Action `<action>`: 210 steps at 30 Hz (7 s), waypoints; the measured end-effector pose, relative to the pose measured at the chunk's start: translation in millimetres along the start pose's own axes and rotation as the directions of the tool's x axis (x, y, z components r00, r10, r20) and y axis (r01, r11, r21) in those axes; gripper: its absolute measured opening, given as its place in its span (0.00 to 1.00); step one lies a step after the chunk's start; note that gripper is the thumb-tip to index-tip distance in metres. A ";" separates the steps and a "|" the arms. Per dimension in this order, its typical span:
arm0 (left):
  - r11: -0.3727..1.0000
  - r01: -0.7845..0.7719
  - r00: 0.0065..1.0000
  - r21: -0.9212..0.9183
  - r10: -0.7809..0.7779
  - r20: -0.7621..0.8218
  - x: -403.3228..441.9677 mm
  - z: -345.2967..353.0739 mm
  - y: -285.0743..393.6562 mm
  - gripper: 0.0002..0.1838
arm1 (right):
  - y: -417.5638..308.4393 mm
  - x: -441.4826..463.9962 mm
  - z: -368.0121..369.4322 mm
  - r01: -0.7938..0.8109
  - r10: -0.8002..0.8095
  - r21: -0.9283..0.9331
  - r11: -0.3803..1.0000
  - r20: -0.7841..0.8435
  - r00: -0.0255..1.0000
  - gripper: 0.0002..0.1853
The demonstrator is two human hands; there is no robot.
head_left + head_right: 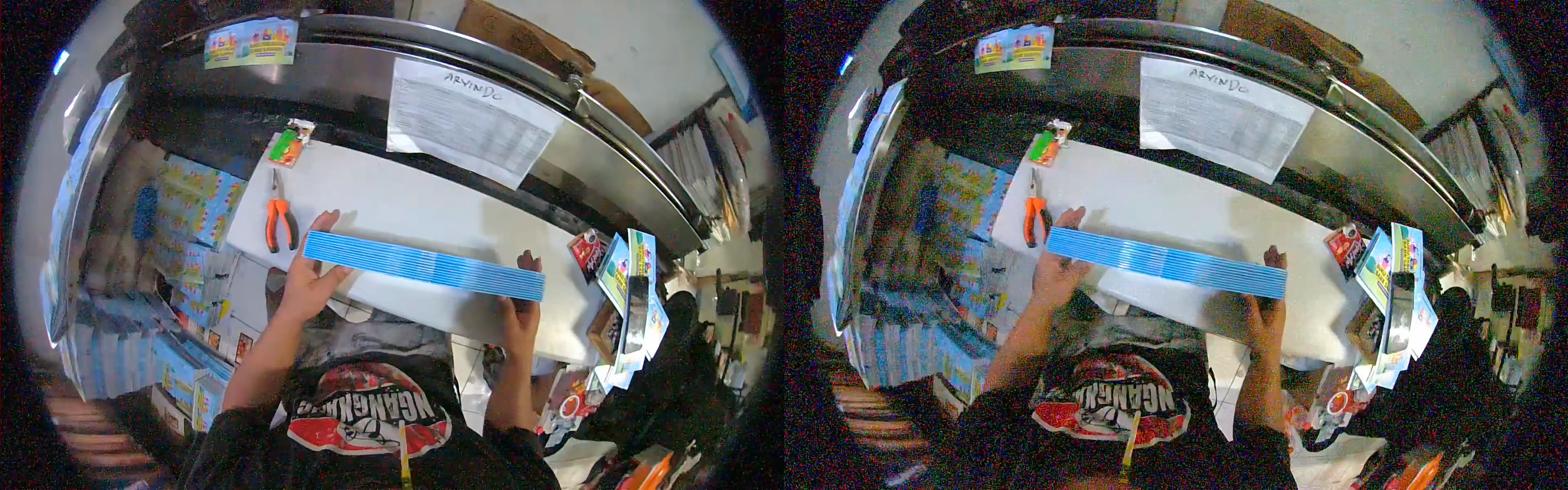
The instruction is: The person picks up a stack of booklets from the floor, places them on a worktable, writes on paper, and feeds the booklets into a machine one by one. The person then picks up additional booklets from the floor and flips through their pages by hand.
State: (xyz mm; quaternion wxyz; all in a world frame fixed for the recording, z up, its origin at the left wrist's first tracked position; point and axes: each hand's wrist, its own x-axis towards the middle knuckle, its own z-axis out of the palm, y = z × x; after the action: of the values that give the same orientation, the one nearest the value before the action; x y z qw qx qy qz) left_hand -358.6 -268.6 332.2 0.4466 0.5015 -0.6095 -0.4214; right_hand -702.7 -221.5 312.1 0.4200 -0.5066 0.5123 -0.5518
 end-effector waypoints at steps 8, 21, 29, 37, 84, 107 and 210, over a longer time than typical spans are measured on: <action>0.988 -0.046 0.998 -0.145 0.040 -0.042 -1.7 4.2 -11.6 0.46 | 4.6 -2.0 3.7 0.053 -0.051 0.049 0.997 -0.053 0.997 0.43; 0.989 -0.065 0.998 -0.136 0.061 -0.032 1.0 4.9 -10.7 0.48 | 1.2 1.6 4.0 0.064 -0.064 -0.061 0.996 -0.014 0.998 0.43; 0.981 -0.057 0.998 -0.188 0.053 -0.031 0.2 6.9 -9.0 0.48 | 1.7 4.5 4.0 0.096 -0.097 -0.107 0.990 -0.010 0.995 0.43; 0.999 -0.046 0.997 -0.024 0.045 -0.054 0.6 8.3 -10.4 0.40 | 6.7 0.8 4.4 0.133 -0.138 -0.170 0.977 -0.021 0.990 0.36; 0.541 0.638 0.760 0.548 -0.324 -0.564 88.9 -156.0 -79.8 0.41 | -204.6 184.9 92.4 0.212 -0.089 -0.952 0.220 0.197 0.976 0.18; 0.470 0.692 0.717 0.547 -0.360 -0.597 85.1 -152.9 -64.3 0.35 | -72.5 6.0 119.8 0.620 0.261 -0.771 0.143 0.634 0.728 0.45; 0.859 -0.309 0.830 -0.407 0.035 -0.557 -64.0 -99.4 60.1 0.27 | -128.7 113.0 123.7 -0.131 0.478 -0.470 0.873 0.769 0.425 0.27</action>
State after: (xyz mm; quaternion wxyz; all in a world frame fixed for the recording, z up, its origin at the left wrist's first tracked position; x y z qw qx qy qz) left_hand -270.4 -203.4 406.7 0.7447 0.4120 -0.3819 -0.3603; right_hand -588.3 -334.1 449.5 0.6194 -0.6744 0.4003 -0.0353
